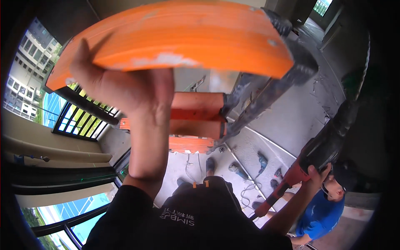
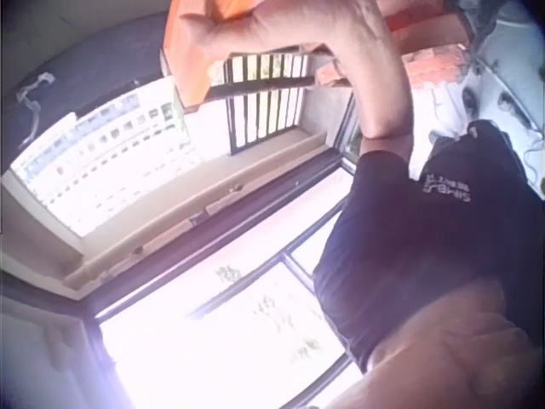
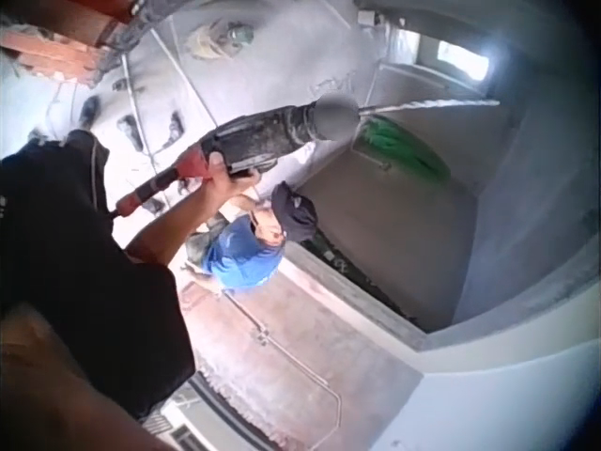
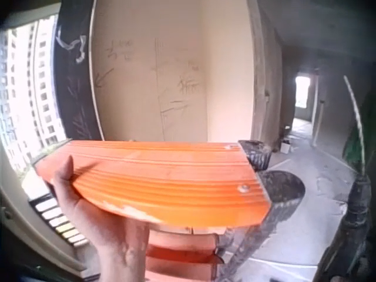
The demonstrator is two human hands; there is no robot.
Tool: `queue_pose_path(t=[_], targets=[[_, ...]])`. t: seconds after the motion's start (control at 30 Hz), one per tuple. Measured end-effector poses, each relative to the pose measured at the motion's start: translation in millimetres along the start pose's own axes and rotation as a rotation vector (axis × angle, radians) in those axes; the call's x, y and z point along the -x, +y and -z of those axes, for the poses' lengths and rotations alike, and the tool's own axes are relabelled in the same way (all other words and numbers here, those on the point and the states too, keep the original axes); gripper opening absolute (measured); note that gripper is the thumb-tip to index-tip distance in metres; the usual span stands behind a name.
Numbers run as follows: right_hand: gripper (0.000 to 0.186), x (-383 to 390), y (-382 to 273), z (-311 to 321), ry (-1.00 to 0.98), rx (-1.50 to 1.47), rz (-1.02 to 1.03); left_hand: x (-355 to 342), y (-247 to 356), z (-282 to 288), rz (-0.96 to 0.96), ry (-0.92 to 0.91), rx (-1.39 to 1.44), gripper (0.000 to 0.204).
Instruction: The person installs a window frame by fastening the upper frame with a power drill and a hammer, drilling holes into the frame and concrete with hammer drills, and driving fasteners into the frame with a hammer.
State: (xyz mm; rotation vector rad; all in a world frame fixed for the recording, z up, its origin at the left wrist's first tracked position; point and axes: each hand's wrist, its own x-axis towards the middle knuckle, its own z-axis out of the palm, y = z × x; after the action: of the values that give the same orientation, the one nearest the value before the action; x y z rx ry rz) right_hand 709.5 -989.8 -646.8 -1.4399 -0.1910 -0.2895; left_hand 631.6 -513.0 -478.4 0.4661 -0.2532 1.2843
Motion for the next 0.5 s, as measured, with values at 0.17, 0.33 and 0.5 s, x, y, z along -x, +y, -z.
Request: queue_pose_path(t=[0.17,0.33,0.5], targets=[[0.093,-35,13,22,-0.005,0.056,-0.019,-30,-99,-22,-0.130,-0.018,0.001,0.032],[0.099,-46,38,50,0.075,-0.038,-0.047,-64,-213,7,-0.115,0.147,-0.024,0.039],[0.099,-45,41,50,0.119,-0.020,-0.087,-88,-302,82,0.117,0.348,-0.249,0.054]])
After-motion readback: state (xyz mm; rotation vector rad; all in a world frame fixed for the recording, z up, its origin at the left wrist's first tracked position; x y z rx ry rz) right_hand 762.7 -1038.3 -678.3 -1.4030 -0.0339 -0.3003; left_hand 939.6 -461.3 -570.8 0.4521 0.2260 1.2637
